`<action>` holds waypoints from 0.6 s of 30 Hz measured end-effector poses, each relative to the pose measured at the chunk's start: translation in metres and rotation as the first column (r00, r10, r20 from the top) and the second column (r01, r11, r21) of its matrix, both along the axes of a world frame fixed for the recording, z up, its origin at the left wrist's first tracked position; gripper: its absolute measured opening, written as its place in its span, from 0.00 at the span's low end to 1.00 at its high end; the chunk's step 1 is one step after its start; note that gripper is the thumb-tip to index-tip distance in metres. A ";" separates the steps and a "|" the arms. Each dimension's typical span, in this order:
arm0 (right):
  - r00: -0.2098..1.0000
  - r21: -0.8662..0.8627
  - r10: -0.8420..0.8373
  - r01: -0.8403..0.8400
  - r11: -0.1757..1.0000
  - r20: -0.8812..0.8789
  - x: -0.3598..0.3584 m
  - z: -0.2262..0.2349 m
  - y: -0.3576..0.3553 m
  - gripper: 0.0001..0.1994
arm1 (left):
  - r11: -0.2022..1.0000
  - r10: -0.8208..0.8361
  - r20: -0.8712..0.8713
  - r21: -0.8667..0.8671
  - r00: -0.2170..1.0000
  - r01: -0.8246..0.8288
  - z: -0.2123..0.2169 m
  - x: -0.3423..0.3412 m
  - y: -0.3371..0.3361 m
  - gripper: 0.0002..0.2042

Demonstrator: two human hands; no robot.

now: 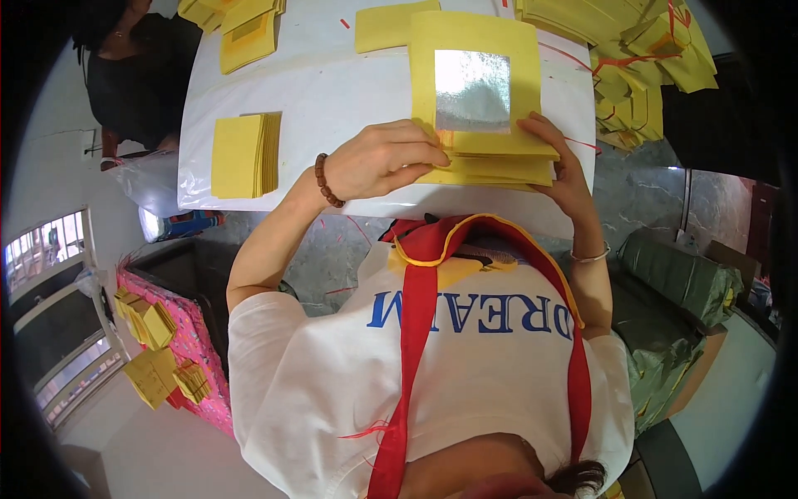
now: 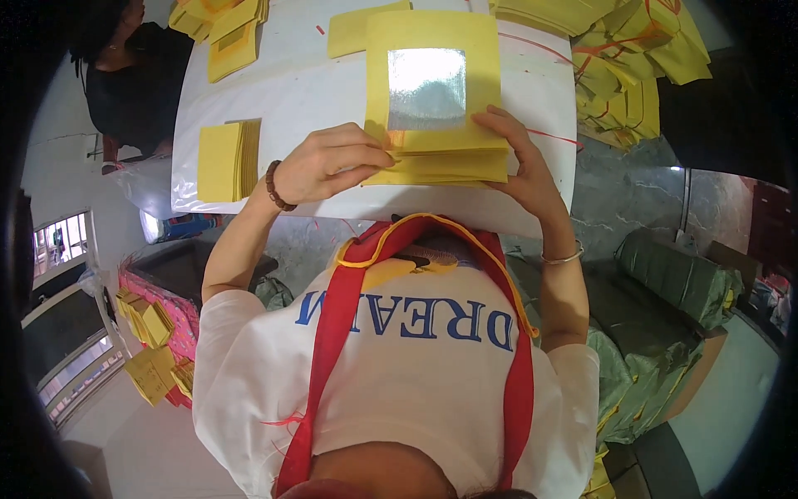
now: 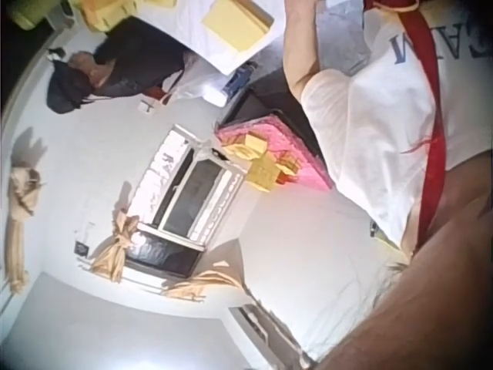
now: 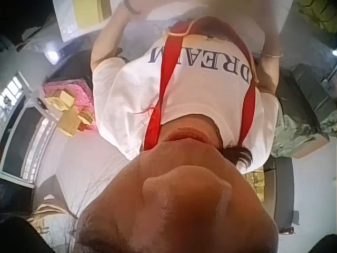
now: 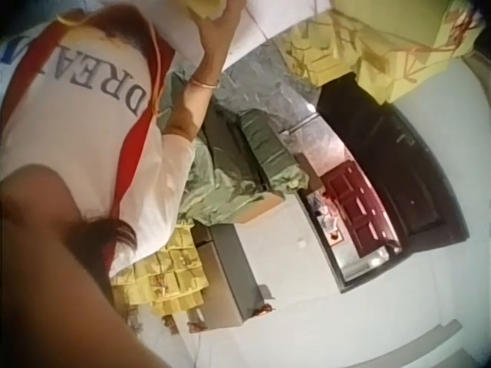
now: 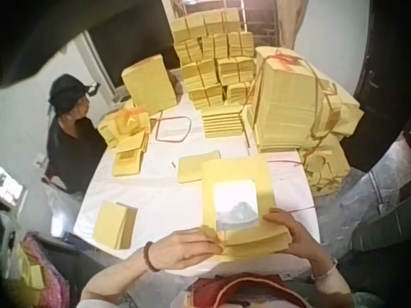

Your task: Manually processing and stacking sheets of yellow joss paper at a workstation.

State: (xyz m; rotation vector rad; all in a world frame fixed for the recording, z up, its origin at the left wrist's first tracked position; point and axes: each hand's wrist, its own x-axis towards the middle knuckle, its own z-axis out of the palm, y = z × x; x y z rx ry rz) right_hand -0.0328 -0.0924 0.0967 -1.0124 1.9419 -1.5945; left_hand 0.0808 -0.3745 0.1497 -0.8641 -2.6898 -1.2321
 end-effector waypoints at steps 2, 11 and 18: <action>1.000 -0.013 0.009 -0.008 1.000 0.014 -0.001 -0.002 0.001 0.36 | 1.000 0.006 -0.003 -0.003 1.000 -0.006 0.002 0.000 0.000 0.10; 0.998 -0.044 0.018 -0.015 0.999 0.066 -0.002 -0.003 0.001 0.37 | 0.998 -0.041 -0.060 -0.051 0.997 0.038 -0.002 0.000 0.002 0.11; 0.997 -0.017 0.008 -0.007 1.000 0.076 -0.002 0.000 0.001 0.37 | 0.996 -0.032 0.018 -0.087 0.999 0.034 -0.001 0.000 -0.001 0.15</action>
